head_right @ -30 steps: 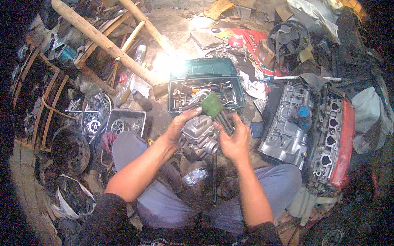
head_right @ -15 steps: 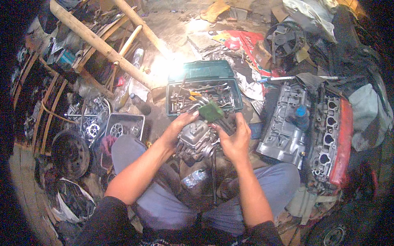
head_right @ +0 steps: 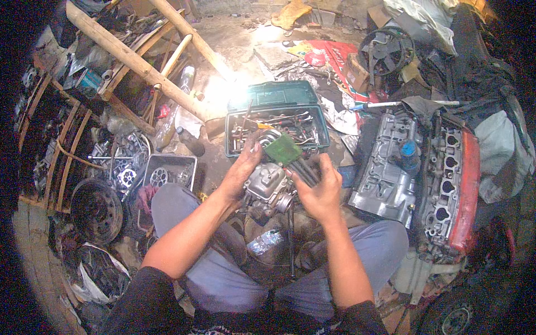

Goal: The person sits on the floor and uses a hammer and screwdriver to work on a small mechanical part, likely a carburetor. They repeatedly tap and adjust components while holding the part in their hands.

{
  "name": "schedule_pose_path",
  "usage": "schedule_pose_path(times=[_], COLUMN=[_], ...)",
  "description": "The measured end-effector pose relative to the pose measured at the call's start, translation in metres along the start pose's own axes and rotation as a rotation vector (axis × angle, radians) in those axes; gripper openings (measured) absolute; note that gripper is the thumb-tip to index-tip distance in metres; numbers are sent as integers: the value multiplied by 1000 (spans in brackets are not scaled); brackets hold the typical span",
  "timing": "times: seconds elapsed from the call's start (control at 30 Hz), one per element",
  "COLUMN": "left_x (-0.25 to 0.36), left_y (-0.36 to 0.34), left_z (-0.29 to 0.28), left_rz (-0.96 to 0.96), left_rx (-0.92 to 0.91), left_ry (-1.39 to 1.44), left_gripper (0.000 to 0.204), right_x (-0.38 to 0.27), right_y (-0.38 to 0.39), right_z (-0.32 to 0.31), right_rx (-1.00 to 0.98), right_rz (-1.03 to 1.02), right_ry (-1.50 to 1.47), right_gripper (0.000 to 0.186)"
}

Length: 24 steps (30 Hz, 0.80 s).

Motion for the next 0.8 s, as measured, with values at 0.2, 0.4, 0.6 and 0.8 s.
schedule_pose_path(times=[0.2,0.4,0.6,0.8], left_x=[1,5,0,-4], left_y=[-1,3,-7,2], left_z=[-6,1,-13,-4], left_rz=[59,20,83,-8], left_rx=[37,17,-37,-67], left_ry=[-116,-116,-187,-137], left_gripper=[59,58,63,67], right_x=[1,-2,-4,-18], right_y=[0,-5,2,7], right_z=[1,1,-5,-19], right_rx=[-20,-51,56,192], right_rz=[-43,-40,-175,-347], right_ry=[33,47,196,427], right_gripper=[39,37,39,42])
Point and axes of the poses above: each hand's wrist, its own y-axis away from the middle knuckle, its own z-axis out of the palm, x = y × z, the point moved 8 cm from there along -y, towards the middle knuckle
